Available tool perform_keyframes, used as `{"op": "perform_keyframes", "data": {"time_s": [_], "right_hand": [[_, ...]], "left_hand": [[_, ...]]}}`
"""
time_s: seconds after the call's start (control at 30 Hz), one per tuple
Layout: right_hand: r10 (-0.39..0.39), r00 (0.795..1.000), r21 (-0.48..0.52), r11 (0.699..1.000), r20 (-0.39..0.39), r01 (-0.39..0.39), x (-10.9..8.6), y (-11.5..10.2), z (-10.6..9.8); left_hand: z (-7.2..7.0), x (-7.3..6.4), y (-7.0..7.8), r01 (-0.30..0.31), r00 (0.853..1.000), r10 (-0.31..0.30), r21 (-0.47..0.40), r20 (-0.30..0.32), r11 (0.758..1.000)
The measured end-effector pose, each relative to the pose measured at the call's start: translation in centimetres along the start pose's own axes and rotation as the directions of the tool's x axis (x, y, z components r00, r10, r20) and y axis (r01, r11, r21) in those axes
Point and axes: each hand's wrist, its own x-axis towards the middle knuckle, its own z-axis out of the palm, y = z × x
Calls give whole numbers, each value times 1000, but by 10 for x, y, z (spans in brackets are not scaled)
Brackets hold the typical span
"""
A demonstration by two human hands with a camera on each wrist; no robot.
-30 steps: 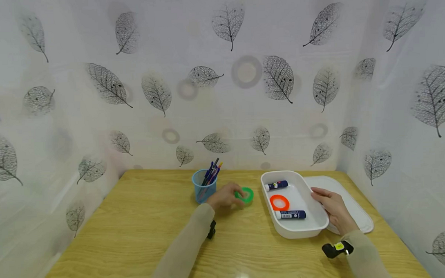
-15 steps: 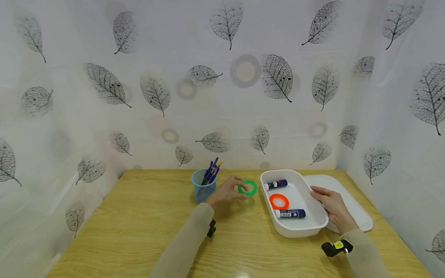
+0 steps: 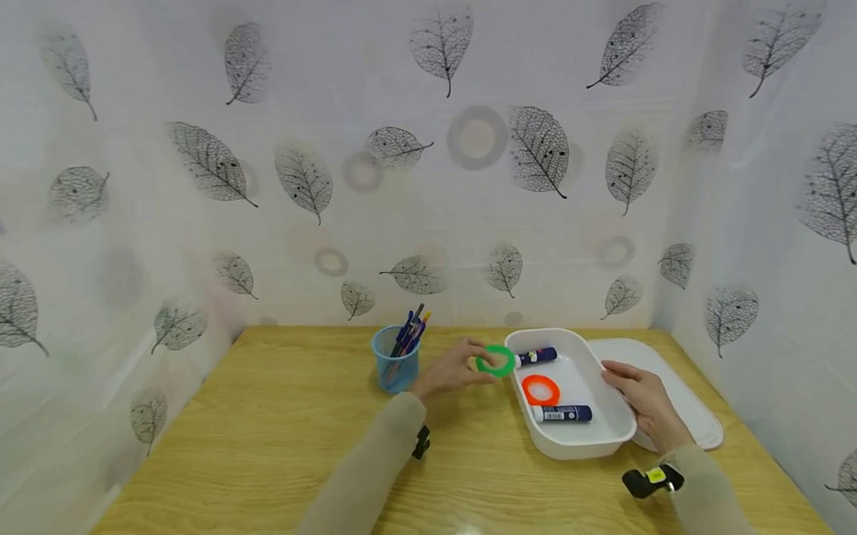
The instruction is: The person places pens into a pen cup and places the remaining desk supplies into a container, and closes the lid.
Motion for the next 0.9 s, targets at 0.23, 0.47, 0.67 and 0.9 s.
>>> {"op": "perform_keyframes", "data": {"time_s": [0.23,0.47,0.67,0.9], "right_hand": [[-1,1000,5,1000,9,1,-5,-3,-2],[-11,1000,-2,1000,10,11,-4,-2,-4],[-3,1000,7,1000,18,3,-1,0,-3],[2,1000,9,1000,20,-3,0,1,-1]], "left_hand": [[13,6,10,16,1000,-17,-28,-23,999],[23,11,20,7,1000,-7,-25,-25,1000],[31,15,27,39,999,-41,-43,-33,998],[42,23,32,50,998,-52,-65,-29,997]]}}
